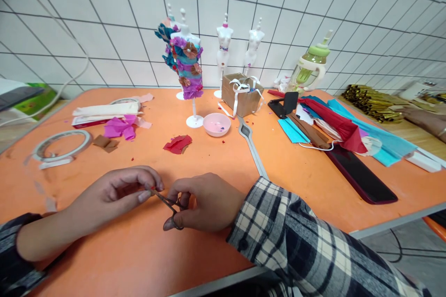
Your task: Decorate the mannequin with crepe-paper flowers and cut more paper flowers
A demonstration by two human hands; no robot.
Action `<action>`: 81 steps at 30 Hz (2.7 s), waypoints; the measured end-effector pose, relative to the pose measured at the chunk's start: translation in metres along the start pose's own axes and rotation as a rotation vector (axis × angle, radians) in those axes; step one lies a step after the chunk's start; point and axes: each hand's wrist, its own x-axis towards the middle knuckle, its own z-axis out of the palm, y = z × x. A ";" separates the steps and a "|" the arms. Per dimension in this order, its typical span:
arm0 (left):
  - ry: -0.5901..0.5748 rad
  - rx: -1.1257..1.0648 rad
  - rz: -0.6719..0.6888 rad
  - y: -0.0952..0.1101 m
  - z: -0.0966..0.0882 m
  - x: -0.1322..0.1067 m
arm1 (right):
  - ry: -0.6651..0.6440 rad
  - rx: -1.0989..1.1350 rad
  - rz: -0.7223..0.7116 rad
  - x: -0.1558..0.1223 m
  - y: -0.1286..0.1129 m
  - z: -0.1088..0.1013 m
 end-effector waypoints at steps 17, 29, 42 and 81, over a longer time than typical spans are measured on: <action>0.041 -0.005 -0.056 0.000 0.000 0.001 | 0.022 -0.038 0.020 0.001 0.003 -0.002; 0.195 -0.049 -0.196 0.004 0.001 0.006 | 0.122 -0.415 0.265 0.004 0.020 -0.041; 0.164 -0.126 -0.300 -0.001 0.002 0.004 | 0.047 -0.203 0.448 0.005 0.017 -0.039; 0.169 0.347 0.029 0.018 0.015 0.005 | 0.366 0.317 0.073 0.011 0.012 0.016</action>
